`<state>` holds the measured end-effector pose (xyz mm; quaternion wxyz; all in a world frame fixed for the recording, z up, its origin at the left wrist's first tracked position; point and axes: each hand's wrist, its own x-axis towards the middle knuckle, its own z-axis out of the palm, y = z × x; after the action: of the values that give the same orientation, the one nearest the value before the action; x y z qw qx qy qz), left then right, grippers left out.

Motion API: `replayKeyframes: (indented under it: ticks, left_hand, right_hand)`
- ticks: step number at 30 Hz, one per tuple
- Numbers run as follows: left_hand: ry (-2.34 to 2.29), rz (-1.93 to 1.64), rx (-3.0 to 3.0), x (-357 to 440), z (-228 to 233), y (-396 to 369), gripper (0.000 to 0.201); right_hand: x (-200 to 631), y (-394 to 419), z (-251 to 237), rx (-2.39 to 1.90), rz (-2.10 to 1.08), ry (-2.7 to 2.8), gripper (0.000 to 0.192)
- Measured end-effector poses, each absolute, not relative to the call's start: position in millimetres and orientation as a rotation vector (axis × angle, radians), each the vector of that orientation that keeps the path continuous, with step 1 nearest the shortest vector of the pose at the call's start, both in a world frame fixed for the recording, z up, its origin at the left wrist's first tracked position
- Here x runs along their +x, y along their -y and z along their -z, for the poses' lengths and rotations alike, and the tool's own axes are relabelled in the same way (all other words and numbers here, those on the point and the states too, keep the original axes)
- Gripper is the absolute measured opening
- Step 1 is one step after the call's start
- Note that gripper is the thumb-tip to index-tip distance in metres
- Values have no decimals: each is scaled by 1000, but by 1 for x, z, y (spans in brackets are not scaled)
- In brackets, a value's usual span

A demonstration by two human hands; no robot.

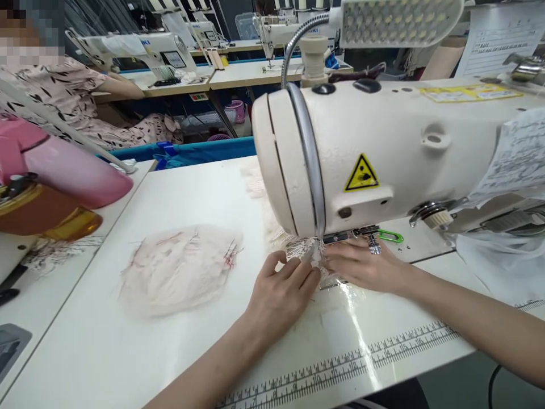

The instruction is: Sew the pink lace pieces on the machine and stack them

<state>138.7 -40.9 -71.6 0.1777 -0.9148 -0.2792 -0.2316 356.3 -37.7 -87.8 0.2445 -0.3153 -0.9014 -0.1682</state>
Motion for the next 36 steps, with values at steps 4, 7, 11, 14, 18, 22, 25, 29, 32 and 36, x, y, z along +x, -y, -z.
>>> replayKeyframes:
  ticks: [4,7,11,14,18,22,25,29,32,36]
  left_hand:
    - [807,710,-2658,136,76,39,24]
    - [823,613,-2766,134,84,36,39]
    - [857,506,-2826,131,90,34,50]
    - [883,505,-2825,131,90,34,53]
    - [904,503,-2818,131,91,34,51]
    - [907,469,-2802,131,92,34,49]
    - [912,456,-2796,131,91,34,49]
    - [931,448,-2795,134,89,35,50]
    - [960,426,-2795,137,89,37,51]
    - [987,437,-2773,140,90,37,49]
  right_hand:
    - [354,35,87,-770,437,2453,17]
    - [353,35,88,-770,411,2466,18]
    - [351,36,85,-784,486,2430,22]
    - [349,37,83,-822,547,2419,22]
    - [346,38,83,-846,541,2404,22]
    - [345,39,85,-901,525,2405,25]
    - [345,41,87,-933,479,2423,26]
    - [348,39,87,-903,406,2447,26]
    - [351,36,87,-891,429,2420,22]
    - [354,32,85,-896,405,2452,21]
